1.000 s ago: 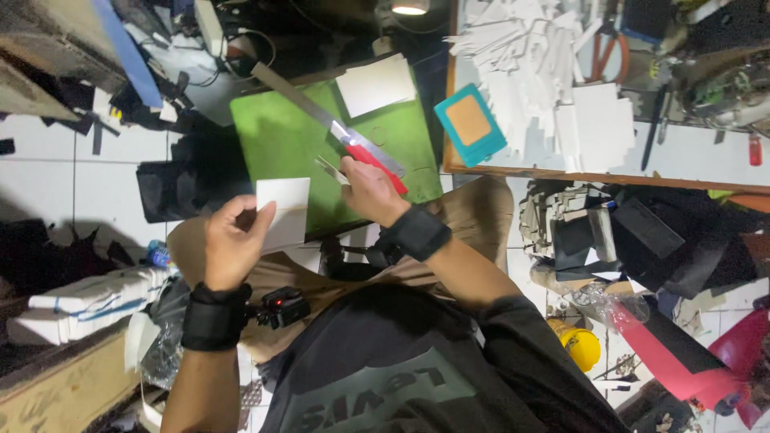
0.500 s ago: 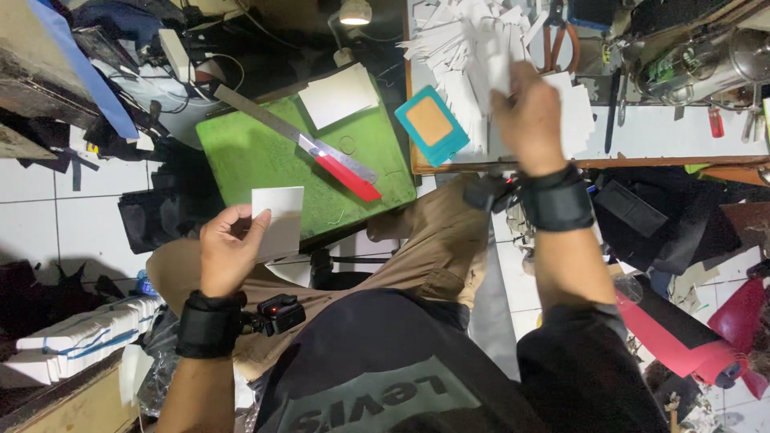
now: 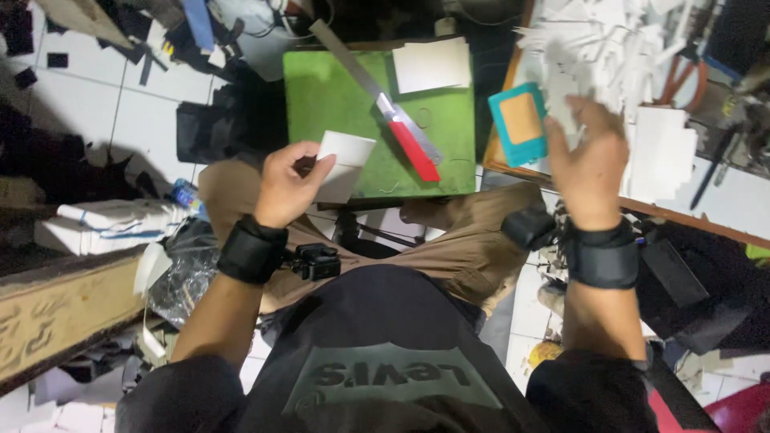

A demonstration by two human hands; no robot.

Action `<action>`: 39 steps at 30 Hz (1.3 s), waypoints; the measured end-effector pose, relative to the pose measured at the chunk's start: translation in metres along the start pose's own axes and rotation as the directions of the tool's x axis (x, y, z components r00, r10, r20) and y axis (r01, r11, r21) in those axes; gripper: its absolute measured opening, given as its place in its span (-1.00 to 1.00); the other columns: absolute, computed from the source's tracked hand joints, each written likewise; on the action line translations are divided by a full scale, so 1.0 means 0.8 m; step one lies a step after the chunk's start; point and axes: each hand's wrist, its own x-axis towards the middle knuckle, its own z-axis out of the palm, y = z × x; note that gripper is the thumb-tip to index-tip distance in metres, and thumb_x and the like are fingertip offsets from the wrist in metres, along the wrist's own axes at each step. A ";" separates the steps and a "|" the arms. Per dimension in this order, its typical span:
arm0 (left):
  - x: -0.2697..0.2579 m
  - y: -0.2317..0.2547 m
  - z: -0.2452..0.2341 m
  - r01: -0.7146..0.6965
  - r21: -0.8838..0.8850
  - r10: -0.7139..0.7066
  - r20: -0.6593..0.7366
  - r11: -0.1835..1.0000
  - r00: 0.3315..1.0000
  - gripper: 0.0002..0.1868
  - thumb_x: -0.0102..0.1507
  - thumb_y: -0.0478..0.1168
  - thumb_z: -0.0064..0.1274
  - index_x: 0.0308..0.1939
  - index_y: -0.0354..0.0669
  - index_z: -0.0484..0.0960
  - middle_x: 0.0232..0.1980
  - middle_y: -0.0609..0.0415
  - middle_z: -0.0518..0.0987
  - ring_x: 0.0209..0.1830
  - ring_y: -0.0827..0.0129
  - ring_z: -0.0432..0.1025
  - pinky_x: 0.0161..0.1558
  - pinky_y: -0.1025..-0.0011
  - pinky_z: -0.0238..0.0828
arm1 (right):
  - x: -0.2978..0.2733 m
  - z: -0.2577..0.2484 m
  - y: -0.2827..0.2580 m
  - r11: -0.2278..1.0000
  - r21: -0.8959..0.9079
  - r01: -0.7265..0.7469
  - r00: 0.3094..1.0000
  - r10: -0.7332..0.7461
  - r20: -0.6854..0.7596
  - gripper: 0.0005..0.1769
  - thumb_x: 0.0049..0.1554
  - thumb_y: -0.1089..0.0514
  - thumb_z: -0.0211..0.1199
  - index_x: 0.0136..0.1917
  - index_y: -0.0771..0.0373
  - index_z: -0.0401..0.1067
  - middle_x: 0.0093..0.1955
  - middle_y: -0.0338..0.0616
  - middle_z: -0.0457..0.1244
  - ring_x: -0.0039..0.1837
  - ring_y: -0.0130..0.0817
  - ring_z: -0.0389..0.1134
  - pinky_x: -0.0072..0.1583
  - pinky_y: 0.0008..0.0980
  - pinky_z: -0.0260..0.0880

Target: The person cuts and measures rectangular pieces of white material using a ruler and a utility knife.

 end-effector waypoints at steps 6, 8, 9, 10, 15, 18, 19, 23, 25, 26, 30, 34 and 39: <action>0.000 0.001 -0.002 -0.004 -0.020 0.004 -0.004 1.000 1.000 -0.92 0.32 -0.34 0.25 -0.17 -0.28 0.67 -0.35 0.21 0.60 -0.40 0.68 0.41 -0.34 0.63 0.33 | -0.008 0.043 -0.105 0.968 0.240 0.075 0.992 -0.098 0.084 -0.74 0.28 0.20 0.35 0.19 0.37 0.49 0.08 0.10 0.37 0.09 -0.02 0.41 0.13 -0.16 0.41; 0.000 0.000 -0.002 0.003 -0.038 -0.004 -0.009 0.999 1.000 -0.92 0.32 -0.34 0.24 -0.16 -0.28 0.67 -0.33 0.21 0.61 -0.38 0.69 0.42 -0.33 0.64 0.34 | -0.016 0.082 -0.103 0.974 0.179 0.139 0.982 -0.159 0.104 -0.74 0.25 0.17 0.36 0.16 0.34 0.50 0.07 0.08 0.39 0.09 -0.05 0.42 0.13 -0.15 0.40; 0.000 0.000 -0.002 0.008 -0.056 -0.009 -0.009 0.998 1.000 -0.93 0.32 -0.35 0.23 -0.15 -0.28 0.67 -0.32 0.21 0.61 -0.37 0.69 0.43 -0.32 0.64 0.35 | -0.020 0.101 -0.103 0.973 0.116 0.200 0.969 -0.214 0.125 -0.74 0.22 0.15 0.36 0.13 0.32 0.50 0.07 0.06 0.40 0.09 -0.08 0.43 0.12 -0.13 0.39; -0.001 -0.006 0.000 0.009 -0.057 -0.010 -0.015 0.998 1.000 -0.93 0.32 -0.35 0.23 -0.15 -0.28 0.67 -0.32 0.21 0.61 -0.37 0.69 0.43 -0.32 0.64 0.35 | -0.023 0.112 -0.106 0.972 0.117 0.205 0.967 -0.220 0.126 -0.74 0.22 0.15 0.36 0.13 0.32 0.50 0.07 0.06 0.40 0.09 -0.08 0.43 0.12 -0.13 0.39; 0.000 -0.011 0.002 -0.005 -0.087 -0.001 -0.065 0.996 0.998 -0.90 0.32 -0.35 0.23 -0.14 -0.30 0.64 -0.31 0.20 0.61 -0.35 0.69 0.44 -0.31 0.64 0.36 | -0.030 0.147 -0.133 0.938 0.332 0.100 0.960 -0.179 0.216 -0.72 0.21 0.16 0.35 0.15 0.31 0.48 0.05 0.09 0.39 0.06 -0.08 0.45 0.08 -0.21 0.45; 0.003 -0.006 0.001 0.004 -0.106 -0.007 -0.023 0.994 1.000 -0.93 0.34 -0.35 0.20 -0.14 -0.28 0.64 -0.28 0.21 0.65 -0.33 0.71 0.46 -0.26 0.66 0.39 | -0.027 0.159 -0.145 0.900 0.433 0.052 0.953 -0.174 0.247 -0.72 0.22 0.16 0.35 0.15 0.32 0.46 -0.01 0.02 0.39 0.02 -0.15 0.46 0.07 -0.24 0.46; 0.004 -0.007 0.003 0.000 -0.108 -0.002 -0.023 0.994 1.000 -0.93 0.34 -0.35 0.20 -0.14 -0.28 0.64 -0.28 0.21 0.65 -0.33 0.71 0.46 -0.26 0.66 0.39 | -0.026 0.160 -0.149 0.901 0.431 0.055 0.954 -0.174 0.243 -0.72 0.22 0.16 0.35 0.15 0.32 0.46 -0.01 0.02 0.39 0.02 -0.15 0.46 0.07 -0.24 0.46; 0.002 -0.020 0.006 0.055 -0.265 -0.054 0.013 0.963 0.998 -0.96 0.37 -0.36 0.17 -0.15 -0.25 0.62 -0.24 0.24 0.63 -0.29 0.71 0.43 -0.23 0.65 0.37 | -0.016 0.162 -0.174 0.847 0.530 -0.036 0.931 -0.164 0.326 -0.63 0.20 0.14 0.38 0.19 0.36 0.42 -0.07 -0.04 0.38 -0.05 -0.30 0.44 -0.06 -0.34 0.43; 0.000 -0.027 0.008 0.068 -0.331 -0.064 0.024 0.941 0.998 -0.96 0.38 -0.37 0.16 -0.14 -0.24 0.60 -0.21 0.25 0.62 -0.27 0.72 0.42 -0.20 0.65 0.37 | -0.017 0.168 -0.180 0.823 0.564 -0.075 0.917 -0.165 0.363 -0.59 0.17 0.14 0.39 0.21 0.38 0.40 -0.10 -0.07 0.37 -0.05 -0.35 0.42 -0.09 -0.35 0.41; -0.001 -0.029 0.008 0.085 -0.374 -0.075 0.041 0.924 0.996 -0.96 0.39 -0.37 0.15 -0.11 -0.24 0.60 -0.18 0.25 0.63 -0.25 0.71 0.43 -0.18 0.65 0.38 | -0.020 0.175 -0.178 0.776 0.605 -0.180 0.892 -0.131 0.433 -0.63 0.18 0.16 0.38 0.18 0.37 0.39 -0.13 -0.12 0.35 -0.08 -0.41 0.40 -0.07 -0.38 0.43; -0.004 -0.035 0.003 0.135 -0.434 -0.124 0.053 0.891 0.991 -0.90 0.37 -0.36 0.15 -0.05 -0.23 0.57 -0.13 0.22 0.64 -0.21 0.68 0.46 -0.15 0.64 0.42 | -0.026 0.187 -0.174 0.697 0.649 -0.305 0.838 -0.127 0.530 -0.74 0.23 0.23 0.33 0.12 0.38 0.37 -0.18 -0.18 0.31 -0.10 -0.50 0.34 0.02 -0.43 0.44; 0.000 -0.046 -0.015 0.142 -0.349 -0.136 0.043 0.926 0.990 -0.77 0.33 -0.34 0.20 0.04 -0.22 0.54 -0.16 0.21 0.61 -0.24 0.66 0.45 -0.19 0.63 0.42 | -0.023 0.180 -0.169 0.735 0.625 -0.264 0.825 -0.163 0.541 -0.76 0.24 0.25 0.32 0.12 0.39 0.38 -0.16 -0.13 0.31 -0.10 -0.44 0.34 0.02 -0.43 0.42; -0.004 -0.071 -0.026 0.177 -0.107 -0.150 0.227 0.978 0.962 -0.75 0.30 -0.30 0.25 0.05 -0.22 0.64 -0.20 0.20 0.63 -0.28 0.62 0.46 -0.22 0.59 0.46 | -0.011 0.167 -0.177 0.801 0.546 -0.247 0.727 -0.220 0.651 -0.68 0.22 0.27 0.28 0.23 0.37 0.42 -0.13 -0.06 0.36 -0.09 -0.37 0.41 0.00 -0.34 0.41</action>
